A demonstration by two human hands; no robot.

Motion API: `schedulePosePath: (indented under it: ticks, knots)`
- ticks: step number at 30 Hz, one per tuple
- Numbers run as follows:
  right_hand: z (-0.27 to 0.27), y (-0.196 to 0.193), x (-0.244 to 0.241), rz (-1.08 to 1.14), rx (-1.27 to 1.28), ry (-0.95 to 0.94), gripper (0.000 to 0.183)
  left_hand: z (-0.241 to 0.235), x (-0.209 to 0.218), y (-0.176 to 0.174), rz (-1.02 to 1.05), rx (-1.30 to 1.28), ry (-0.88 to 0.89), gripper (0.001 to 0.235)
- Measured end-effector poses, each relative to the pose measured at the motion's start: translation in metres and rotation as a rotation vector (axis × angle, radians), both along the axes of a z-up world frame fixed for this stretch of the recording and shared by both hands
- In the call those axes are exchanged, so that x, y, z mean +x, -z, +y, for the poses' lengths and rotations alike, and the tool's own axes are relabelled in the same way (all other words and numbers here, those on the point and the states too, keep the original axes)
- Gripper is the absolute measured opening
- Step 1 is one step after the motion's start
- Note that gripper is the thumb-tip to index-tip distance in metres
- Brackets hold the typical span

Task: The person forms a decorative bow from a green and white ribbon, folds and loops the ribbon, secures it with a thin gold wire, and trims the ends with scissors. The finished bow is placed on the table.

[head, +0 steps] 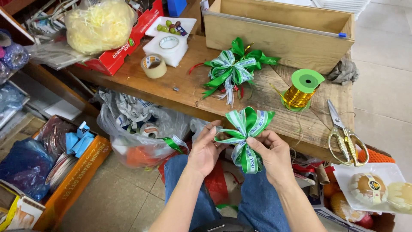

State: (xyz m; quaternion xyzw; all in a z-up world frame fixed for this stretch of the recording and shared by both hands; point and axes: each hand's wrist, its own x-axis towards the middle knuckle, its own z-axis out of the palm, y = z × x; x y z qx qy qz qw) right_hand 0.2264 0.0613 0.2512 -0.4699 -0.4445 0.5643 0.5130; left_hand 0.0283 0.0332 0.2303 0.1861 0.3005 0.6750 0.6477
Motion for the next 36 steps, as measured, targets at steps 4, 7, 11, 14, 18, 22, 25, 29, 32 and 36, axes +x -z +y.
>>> schedulePosePath:
  ticks: [4, 7, 11, 14, 18, 22, 25, 29, 32, 36]
  knots:
    - [-0.004, -0.008, 0.002, -0.021, -0.011, -0.041, 0.024, -0.009, 0.005, -0.015, 0.189, -0.001, 0.037, 0.071]
    - [-0.008, -0.013, 0.003, -0.07, 0.013, -0.047, 0.024, -0.009, 0.005, -0.018, 0.38, 0.037, 0.021, 0.075]
    - [-0.01, -0.007, 0.004, -0.137, 0.038, -0.083, 0.023, -0.006, 0.001, -0.014, 0.799, 0.109, -0.07, 0.031]
    - [-0.013, -0.008, 0.004, -0.151, 0.053, -0.115, 0.023, -0.004, 0.002, -0.008, 0.964, 0.183, -0.16, 0.014]
    - [-0.014, -0.001, 0.011, -0.126, 0.041, -0.146, 0.025, -0.008, 0.008, -0.004, 1.062, 0.176, -0.249, 0.011]
    - [-0.016, 0.0, 0.01, -0.071, 0.021, -0.107, 0.024, -0.011, 0.007, 0.002, 1.07, 0.154, -0.211, 0.012]
    - [-0.017, -0.004, 0.008, -0.055, 0.02, -0.118, 0.024, -0.011, 0.008, -0.006, 0.898, -0.107, -0.077, 0.014]
    - [-0.015, -0.009, 0.006, -0.054, 0.023, -0.169, 0.021, -0.018, 0.003, -0.024, 0.514, -0.169, 0.001, 0.03]
    - [-0.012, -0.011, 0.007, -0.06, 0.014, -0.187, 0.016, -0.023, -0.003, -0.01, 0.296, -0.072, 0.047, 0.057]
    - [-0.016, -0.022, -0.001, -0.076, -0.016, -0.239, 0.015, -0.024, 0.019, 0.019, 0.323, 0.07, 0.092, 0.054]
